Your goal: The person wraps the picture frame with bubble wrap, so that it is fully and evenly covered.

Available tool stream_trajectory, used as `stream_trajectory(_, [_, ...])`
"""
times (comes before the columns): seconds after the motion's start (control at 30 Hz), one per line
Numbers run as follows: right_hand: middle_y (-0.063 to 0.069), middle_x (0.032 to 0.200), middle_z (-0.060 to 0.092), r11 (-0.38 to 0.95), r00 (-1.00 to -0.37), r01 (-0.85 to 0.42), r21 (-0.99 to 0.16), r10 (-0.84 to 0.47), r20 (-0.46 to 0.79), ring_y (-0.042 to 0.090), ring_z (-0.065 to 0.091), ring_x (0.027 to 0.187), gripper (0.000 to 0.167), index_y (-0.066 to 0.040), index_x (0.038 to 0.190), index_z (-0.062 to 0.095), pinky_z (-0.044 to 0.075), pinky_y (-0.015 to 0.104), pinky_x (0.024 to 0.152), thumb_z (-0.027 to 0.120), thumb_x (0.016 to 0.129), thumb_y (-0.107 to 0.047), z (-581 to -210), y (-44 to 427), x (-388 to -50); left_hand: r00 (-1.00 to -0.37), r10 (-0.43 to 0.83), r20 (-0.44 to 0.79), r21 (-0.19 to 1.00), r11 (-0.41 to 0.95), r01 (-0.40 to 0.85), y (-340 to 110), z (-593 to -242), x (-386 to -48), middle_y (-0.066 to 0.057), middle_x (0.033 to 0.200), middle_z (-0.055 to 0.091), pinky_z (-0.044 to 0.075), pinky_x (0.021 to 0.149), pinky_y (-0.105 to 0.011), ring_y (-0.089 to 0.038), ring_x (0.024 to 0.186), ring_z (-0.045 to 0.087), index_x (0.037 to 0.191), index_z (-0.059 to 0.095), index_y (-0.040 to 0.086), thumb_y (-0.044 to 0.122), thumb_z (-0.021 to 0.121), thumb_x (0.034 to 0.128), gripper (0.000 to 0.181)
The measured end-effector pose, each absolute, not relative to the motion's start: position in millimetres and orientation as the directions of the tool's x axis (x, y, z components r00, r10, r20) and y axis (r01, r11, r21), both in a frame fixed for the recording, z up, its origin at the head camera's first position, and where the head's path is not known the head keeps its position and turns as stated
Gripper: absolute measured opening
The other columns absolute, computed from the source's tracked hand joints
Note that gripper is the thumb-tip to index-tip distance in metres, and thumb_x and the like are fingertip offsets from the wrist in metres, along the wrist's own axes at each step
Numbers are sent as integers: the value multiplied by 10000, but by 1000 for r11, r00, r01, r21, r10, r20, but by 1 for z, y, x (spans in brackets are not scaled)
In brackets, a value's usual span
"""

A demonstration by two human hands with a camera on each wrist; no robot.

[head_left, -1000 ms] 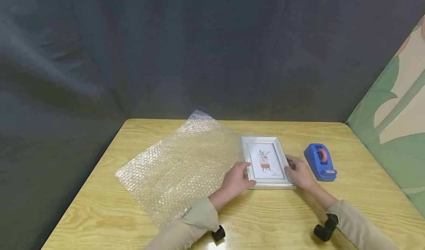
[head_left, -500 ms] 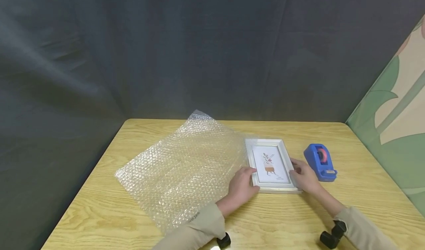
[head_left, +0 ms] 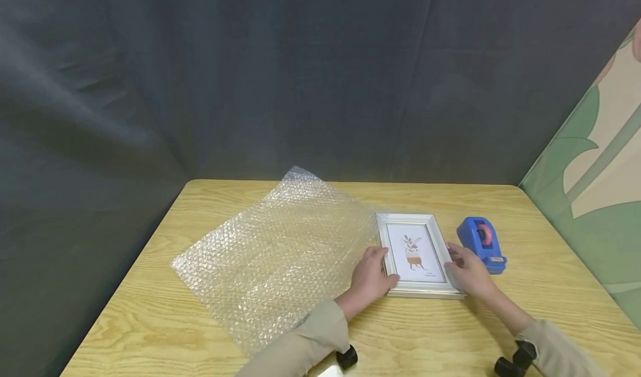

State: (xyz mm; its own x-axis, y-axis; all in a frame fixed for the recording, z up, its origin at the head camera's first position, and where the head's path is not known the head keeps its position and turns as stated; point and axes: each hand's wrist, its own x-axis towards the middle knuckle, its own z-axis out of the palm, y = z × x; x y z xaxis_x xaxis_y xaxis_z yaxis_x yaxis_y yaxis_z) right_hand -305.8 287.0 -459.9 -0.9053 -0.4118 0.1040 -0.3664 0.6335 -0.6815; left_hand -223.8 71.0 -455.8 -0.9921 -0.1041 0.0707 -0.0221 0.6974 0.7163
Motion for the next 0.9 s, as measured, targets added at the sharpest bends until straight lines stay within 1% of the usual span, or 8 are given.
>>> stream_trajectory(0.1, [376,1103,503,644,-908,-359,-676,-410,91,454,543,950,501,199,1255,367,451,538,828,553,851,-33,-460,288,-305,-990,-128,53,717,695,-51,72,-456,-226,-72,1231,479,475,815,-258,-182,999,549,1288,475,48,237,724,746,625])
stream_trajectory(0.17, [364,1092,509,651,-907,-361,-667,-413,88,441,547,944,505,195,1250,380,462,524,813,569,855,-58,-461,289,-306,-988,-147,47,719,692,-69,73,-457,-228,-71,1220,490,463,870,-294,-215,1067,530,1288,474,62,241,728,739,631])
stream_trajectory(0.23, [353,1084,520,656,-906,-364,-661,-414,89,420,557,928,499,191,1237,401,485,484,786,584,855,-74,-462,291,-307,-986,-161,46,721,688,-79,74,-458,-229,-66,1178,515,466,862,-307,-216,1047,537,1273,488,76,238,734,728,620])
stream_trajectory(0.33, [344,1079,539,664,-911,-355,-658,-403,86,388,572,909,481,182,1217,432,499,379,739,597,850,-81,-463,293,-309,-985,-165,51,716,693,-79,75,-461,-230,-51,1103,548,466,840,-297,-193,1001,545,1235,522,99,224,743,711,582])
stream_trajectory(0.5, [346,1092,544,669,-921,-327,-668,-385,65,331,565,896,475,181,1203,445,461,259,683,606,840,-80,-464,296,-310,-983,-167,71,698,713,-71,78,-464,-232,-37,1039,559,464,821,-254,-164,948,543,1203,533,91,192,742,688,565])
stream_trajectory(0.63, [334,1040,565,653,-926,-318,-687,-370,77,281,555,862,463,189,1177,458,447,184,655,621,817,-51,-464,296,-309,-980,-186,73,720,689,-78,79,-464,-233,-38,993,555,469,807,-265,-167,907,541,1192,546,75,124,715,661,559])
stream_trajectory(0.73, [338,1022,566,623,-927,-315,-716,-365,90,325,570,889,443,200,1160,459,431,119,662,614,804,-13,-464,295,-306,-979,-200,45,747,658,-101,80,-463,-233,-35,976,548,467,818,-283,-169,905,536,1189,551,74,84,692,657,551])
stream_trajectory(0.9, [375,1097,518,591,-940,-272,-760,-332,78,428,531,1003,439,202,1182,436,384,39,694,581,819,1,-461,295,-299,-978,-206,-2,791,599,-128,81,-461,-233,-60,1050,555,444,896,-323,-209,1008,525,1218,525,63,33,674,663,576])
